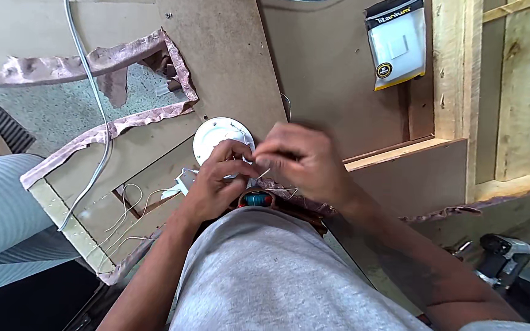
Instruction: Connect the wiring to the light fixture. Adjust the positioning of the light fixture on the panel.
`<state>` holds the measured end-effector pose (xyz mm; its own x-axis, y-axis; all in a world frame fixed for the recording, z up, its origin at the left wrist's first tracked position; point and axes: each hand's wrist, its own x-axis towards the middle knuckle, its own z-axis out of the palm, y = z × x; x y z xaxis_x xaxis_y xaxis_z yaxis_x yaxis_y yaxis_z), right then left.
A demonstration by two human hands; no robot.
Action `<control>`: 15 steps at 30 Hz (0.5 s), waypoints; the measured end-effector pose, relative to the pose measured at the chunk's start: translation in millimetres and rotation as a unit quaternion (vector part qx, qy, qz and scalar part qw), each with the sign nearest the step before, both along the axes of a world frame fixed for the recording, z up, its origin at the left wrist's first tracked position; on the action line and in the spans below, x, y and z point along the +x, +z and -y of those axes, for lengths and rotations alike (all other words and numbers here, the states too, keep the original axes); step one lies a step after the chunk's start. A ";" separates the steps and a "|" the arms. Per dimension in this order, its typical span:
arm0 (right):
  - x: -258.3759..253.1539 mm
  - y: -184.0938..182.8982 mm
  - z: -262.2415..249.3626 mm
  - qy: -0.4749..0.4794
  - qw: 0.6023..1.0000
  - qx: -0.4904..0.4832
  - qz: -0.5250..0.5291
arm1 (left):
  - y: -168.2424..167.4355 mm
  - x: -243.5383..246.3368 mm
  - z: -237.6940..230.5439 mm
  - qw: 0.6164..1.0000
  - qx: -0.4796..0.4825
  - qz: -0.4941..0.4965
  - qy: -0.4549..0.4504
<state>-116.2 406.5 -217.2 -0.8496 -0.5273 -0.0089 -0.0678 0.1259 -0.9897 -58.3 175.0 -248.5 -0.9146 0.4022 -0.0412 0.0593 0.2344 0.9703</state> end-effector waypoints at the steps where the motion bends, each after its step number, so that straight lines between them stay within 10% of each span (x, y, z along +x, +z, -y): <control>1: -5.8 -12.1 3.8 -0.029 0.999 0.012 -0.019 | -0.9 1.1 0.5 0.999 0.045 0.021 0.014; 8: 5.0 -61.8 38.3 -0.136 0.985 0.049 -0.098 | -10.7 -5.2 -2.0 0.913 0.306 0.165 0.212; 15: 27.9 -66.7 42.9 -0.089 0.969 0.194 -0.126 | -7.8 -4.6 -11.4 0.913 0.189 0.220 0.288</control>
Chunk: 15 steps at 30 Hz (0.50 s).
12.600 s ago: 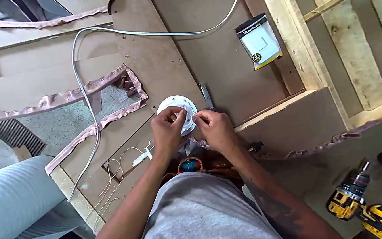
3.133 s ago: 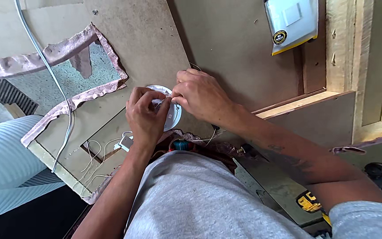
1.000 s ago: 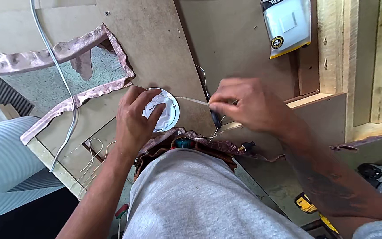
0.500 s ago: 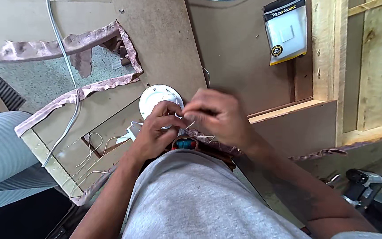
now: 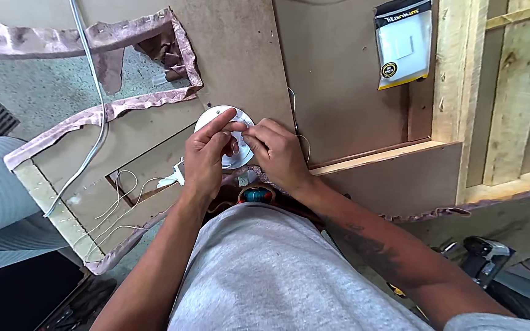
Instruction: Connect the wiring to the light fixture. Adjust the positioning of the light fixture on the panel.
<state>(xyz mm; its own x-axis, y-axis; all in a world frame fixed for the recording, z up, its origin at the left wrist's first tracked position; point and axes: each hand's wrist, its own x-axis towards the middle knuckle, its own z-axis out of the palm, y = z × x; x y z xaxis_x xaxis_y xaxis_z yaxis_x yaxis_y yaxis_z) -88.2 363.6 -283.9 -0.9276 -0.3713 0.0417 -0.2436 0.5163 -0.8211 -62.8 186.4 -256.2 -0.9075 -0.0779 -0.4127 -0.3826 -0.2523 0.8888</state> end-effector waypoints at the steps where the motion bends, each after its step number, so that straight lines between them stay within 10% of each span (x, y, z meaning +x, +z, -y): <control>1: -1.5 1.1 0.0 0.001 1.000 0.013 0.002 | 0.3 1.2 0.6 0.999 -0.040 -0.009 -0.007; 6: -20.7 3.9 1.3 -0.010 0.998 0.051 0.018 | 6.4 7.5 13.1 0.949 -0.292 -0.039 -0.111; 15: -39.3 6.6 4.7 0.025 0.998 0.031 0.046 | 7.9 2.9 13.7 0.980 -0.170 -0.016 -0.099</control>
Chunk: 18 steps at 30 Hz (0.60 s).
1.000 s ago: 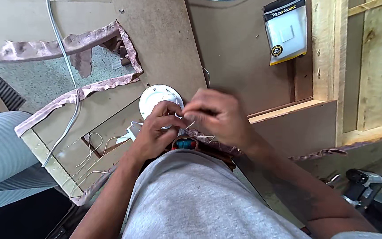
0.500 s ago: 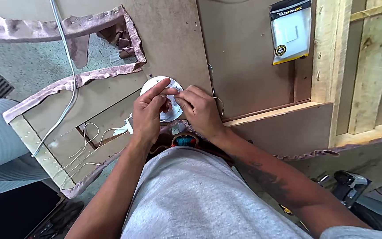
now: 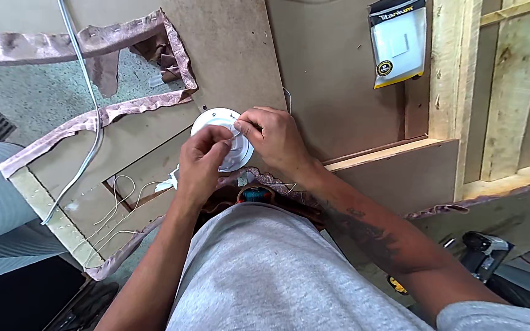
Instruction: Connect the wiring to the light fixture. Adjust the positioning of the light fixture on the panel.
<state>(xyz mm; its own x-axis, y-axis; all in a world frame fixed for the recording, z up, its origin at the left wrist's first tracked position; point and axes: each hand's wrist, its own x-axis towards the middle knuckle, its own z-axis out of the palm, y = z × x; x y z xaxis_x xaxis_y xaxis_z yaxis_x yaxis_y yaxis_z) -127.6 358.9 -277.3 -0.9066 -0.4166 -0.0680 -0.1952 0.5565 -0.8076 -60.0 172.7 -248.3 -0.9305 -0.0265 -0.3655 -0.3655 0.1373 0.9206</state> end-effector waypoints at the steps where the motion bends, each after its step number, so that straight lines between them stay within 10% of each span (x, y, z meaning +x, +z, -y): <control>1: -1.3 2.1 -1.3 0.014 1.000 -0.027 0.002 | -0.3 -0.9 0.9 0.999 -0.036 -0.023 0.012; 5: -6.7 14.8 -7.3 0.034 0.995 -0.093 0.015 | 3.5 -6.2 3.5 0.992 -0.113 -0.043 -0.045; 11: 0.3 3.8 -6.1 0.026 0.998 0.055 -0.005 | 5.8 -5.3 5.5 0.989 0.148 0.000 0.000; 18: 12.1 11.6 -6.2 0.054 0.993 0.103 0.022 | -4.8 -12.9 -1.0 0.950 -0.287 -0.043 -0.114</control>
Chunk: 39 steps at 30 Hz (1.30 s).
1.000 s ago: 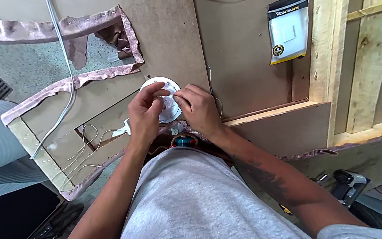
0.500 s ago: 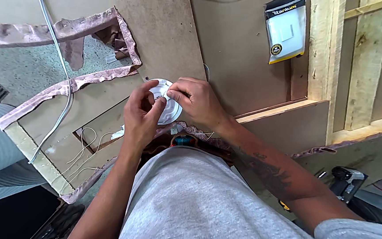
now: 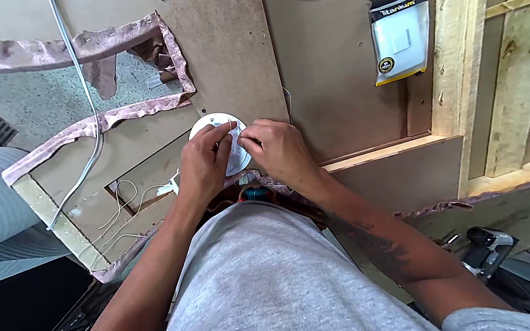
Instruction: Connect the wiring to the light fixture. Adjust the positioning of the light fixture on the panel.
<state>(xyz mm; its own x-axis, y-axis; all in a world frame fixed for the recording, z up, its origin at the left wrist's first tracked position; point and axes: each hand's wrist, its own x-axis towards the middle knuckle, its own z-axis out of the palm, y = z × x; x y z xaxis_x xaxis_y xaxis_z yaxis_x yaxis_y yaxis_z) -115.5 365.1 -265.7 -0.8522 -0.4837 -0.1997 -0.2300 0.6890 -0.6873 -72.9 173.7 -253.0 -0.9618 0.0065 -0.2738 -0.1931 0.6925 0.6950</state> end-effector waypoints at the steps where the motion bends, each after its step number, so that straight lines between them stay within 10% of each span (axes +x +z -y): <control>1: -0.6 0.0 -1.4 -0.002 1.000 0.001 0.006 | -0.5 -1.5 -1.7 0.999 -0.035 -0.015 -0.009; 21: -42.1 -15.7 -100.1 -0.107 0.990 0.087 0.035 | -22.6 -4.7 0.6 0.996 -0.015 -0.091 -0.010; 25: -51.3 -30.4 -107.2 -0.217 0.950 -0.182 0.132 | -11.7 -4.8 5.5 0.994 -0.067 -0.082 -0.017; 29: -48.4 -35.6 -88.9 -0.222 0.781 -0.525 0.255 | -5.6 -3.3 9.6 0.986 -0.148 -0.059 -0.051; 39: -61.5 -32.1 -52.5 -0.237 0.784 -0.517 0.248 | 2.0 -10.7 4.6 0.978 -0.168 -0.025 -0.122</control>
<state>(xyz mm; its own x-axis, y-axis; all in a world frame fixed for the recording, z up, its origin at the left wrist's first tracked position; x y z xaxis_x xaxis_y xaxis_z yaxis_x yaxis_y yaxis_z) -177.0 417.5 -297.8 -0.9268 -0.2572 -0.2735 0.3558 -0.3693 -0.8585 -83.6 169.0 -251.1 -0.9553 0.1549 -0.2518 0.0348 0.9047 0.4245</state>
